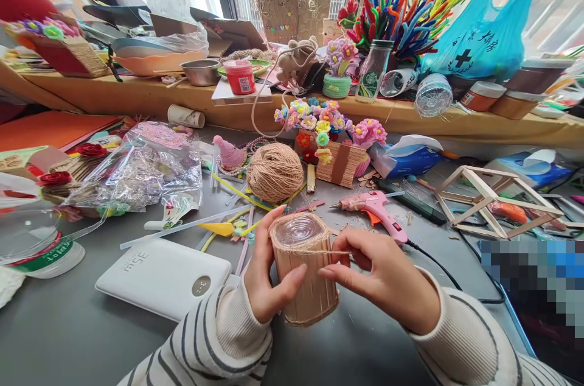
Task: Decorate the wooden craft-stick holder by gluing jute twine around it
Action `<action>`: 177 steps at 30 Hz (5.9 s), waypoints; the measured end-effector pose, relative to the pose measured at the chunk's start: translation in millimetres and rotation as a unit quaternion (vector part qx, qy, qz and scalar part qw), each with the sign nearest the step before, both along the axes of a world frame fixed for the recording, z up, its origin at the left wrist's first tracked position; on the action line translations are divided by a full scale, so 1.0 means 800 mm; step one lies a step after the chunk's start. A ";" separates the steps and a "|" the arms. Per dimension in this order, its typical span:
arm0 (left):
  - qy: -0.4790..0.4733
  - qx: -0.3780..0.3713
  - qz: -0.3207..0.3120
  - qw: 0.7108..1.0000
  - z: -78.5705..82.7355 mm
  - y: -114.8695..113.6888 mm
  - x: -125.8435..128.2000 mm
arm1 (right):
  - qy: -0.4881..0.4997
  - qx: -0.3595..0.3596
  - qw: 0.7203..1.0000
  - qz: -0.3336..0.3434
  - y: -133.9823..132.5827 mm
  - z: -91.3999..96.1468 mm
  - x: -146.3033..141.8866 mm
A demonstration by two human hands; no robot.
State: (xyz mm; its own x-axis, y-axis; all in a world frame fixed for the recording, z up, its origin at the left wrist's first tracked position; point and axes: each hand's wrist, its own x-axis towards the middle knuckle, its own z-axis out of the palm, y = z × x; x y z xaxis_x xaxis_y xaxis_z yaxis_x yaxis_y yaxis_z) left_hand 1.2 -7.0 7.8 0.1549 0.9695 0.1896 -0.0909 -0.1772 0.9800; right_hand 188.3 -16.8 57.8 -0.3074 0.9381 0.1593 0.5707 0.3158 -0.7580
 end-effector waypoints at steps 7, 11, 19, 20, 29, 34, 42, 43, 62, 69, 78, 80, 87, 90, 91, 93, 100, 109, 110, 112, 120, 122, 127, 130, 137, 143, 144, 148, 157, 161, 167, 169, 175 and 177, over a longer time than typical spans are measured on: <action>0.051 -0.034 0.049 0.997 0.009 -0.002 0.004 | 0.005 0.001 1.000 0.009 -0.003 0.000 -0.002; 0.050 -0.064 0.039 0.996 0.013 -0.001 0.002 | 0.023 0.008 1.000 0.015 -0.003 0.010 0.003; 0.017 -0.073 0.017 0.997 0.014 0.003 0.004 | 0.046 0.181 0.982 -0.024 -0.011 0.013 0.002; 0.020 -0.068 0.017 0.997 0.014 0.002 0.004 | 0.045 0.202 0.978 -0.020 -0.012 0.012 0.001; 0.012 -0.057 -0.010 0.998 0.015 0.003 0.004 | 0.029 0.298 0.954 0.000 -0.014 0.011 -0.001; 0.022 -0.065 0.000 0.998 0.020 0.000 0.006 | 0.029 0.301 0.953 0.003 -0.013 0.011 0.000; 0.063 -0.030 0.007 0.998 0.021 0.001 0.008 | 0.027 0.312 0.950 0.000 -0.013 0.015 -0.001; 0.072 -0.028 0.008 0.997 0.021 0.001 0.008 | 0.026 0.315 0.949 0.000 -0.013 0.015 -0.001; -0.005 -0.038 -0.040 0.998 0.006 0.011 0.004 | 0.011 0.331 0.943 -0.012 -0.013 0.006 0.004; 0.006 -0.022 -0.066 0.998 0.007 0.017 0.003 | -0.007 0.332 0.943 -0.004 -0.013 0.001 0.005; -0.013 -0.001 -0.061 0.998 -0.008 0.016 -0.002 | -0.018 0.364 0.931 0.023 -0.007 0.007 0.011; -0.015 0.007 -0.055 0.998 -0.012 0.016 -0.003 | -0.013 0.366 0.930 0.028 -0.005 0.007 0.012; -0.023 0.001 -0.051 0.998 -0.013 0.017 -0.002 | -0.011 0.364 0.931 0.040 -0.004 0.003 0.011; -0.025 -0.024 -0.051 0.998 -0.002 0.014 0.000 | -0.015 0.369 0.929 0.034 -0.004 0.003 0.010; -0.029 -0.033 -0.044 0.998 0.001 0.012 0.002 | -0.016 0.370 0.928 0.032 -0.005 0.002 0.011; -0.038 -0.047 -0.028 0.998 0.006 0.008 0.004 | -0.016 0.369 0.929 0.031 -0.004 0.002 0.011; -0.046 -0.053 -0.024 0.997 0.007 0.005 0.006 | -0.019 0.370 0.928 0.032 -0.004 0.000 0.012; -0.032 -0.037 -0.043 0.998 0.000 0.009 0.000 | -0.022 0.374 0.927 0.025 -0.003 0.002 0.009; -0.034 -0.038 -0.041 0.998 0.000 0.008 0.001 | -0.023 0.373 0.927 0.024 -0.003 0.001 0.009; -0.038 -0.044 -0.026 0.998 0.003 0.007 0.002 | -0.017 0.367 0.930 0.020 -0.002 0.001 0.009; -0.043 -0.049 -0.020 0.998 0.006 0.004 0.005 | 0.007 0.339 0.940 0.026 -0.002 0.002 0.008; -0.041 -0.046 -0.019 0.998 0.005 0.005 0.004 | 0.010 0.340 0.940 0.026 -0.002 0.002 0.007; -0.039 -0.044 -0.020 0.998 0.004 0.004 0.004 | 0.010 0.343 0.939 0.025 -0.002 0.001 0.007; -0.038 -0.046 -0.018 0.998 0.005 0.004 0.004 | 0.008 0.346 0.938 0.028 -0.002 0.001 0.008; -0.039 -0.048 -0.017 0.998 0.007 0.003 0.005 | 0.017 0.345 0.938 0.037 -0.002 0.001 0.009; -0.028 -0.051 -0.043 0.997 0.006 0.007 0.000 | 0.017 0.334 0.942 0.038 -0.002 -0.002 0.008; -0.024 -0.047 -0.055 0.997 0.004 0.009 -0.002 | 0.018 0.333 0.942 0.037 -0.002 -0.002 0.008; -0.013 -0.032 -0.090 0.995 -0.004 0.014 -0.007 | 0.022 0.330 0.943 0.044 -0.002 -0.003 0.009; -0.077 -0.138 -0.015 0.987 0.015 0.005 0.005 | 0.033 0.309 0.950 0.033 -0.002 -0.006 0.009; -0.081 -0.145 -0.011 0.986 0.017 0.006 0.005 | 0.016 0.295 0.955 0.023 -0.001 -0.009 0.009; -0.082 -0.162 -0.016 0.983 0.016 0.009 0.005 | -0.002 0.283 0.959 0.012 0.000 -0.013 0.011; -0.078 -0.160 -0.016 0.984 0.016 0.009 0.005 | -0.002 0.285 0.959 0.010 0.000 -0.012 0.012; -0.080 -0.154 -0.007 0.985 0.014 0.009 0.005 | -0.005 0.260 0.966 0.005 0.000 -0.012 0.010; -0.089 -0.120 -0.011 0.989 0.010 0.011 0.004 | 0.003 0.237 0.971 -0.001 0.000 -0.015 0.010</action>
State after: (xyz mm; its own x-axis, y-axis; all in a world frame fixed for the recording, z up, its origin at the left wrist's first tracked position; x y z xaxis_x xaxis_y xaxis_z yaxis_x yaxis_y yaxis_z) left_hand 4.3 2.0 15.9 0.1604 0.9869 -0.0193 -0.2675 0.0623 0.9615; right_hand 196.0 -16.9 46.1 -0.3035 0.7592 0.5757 0.5678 0.6294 -0.5306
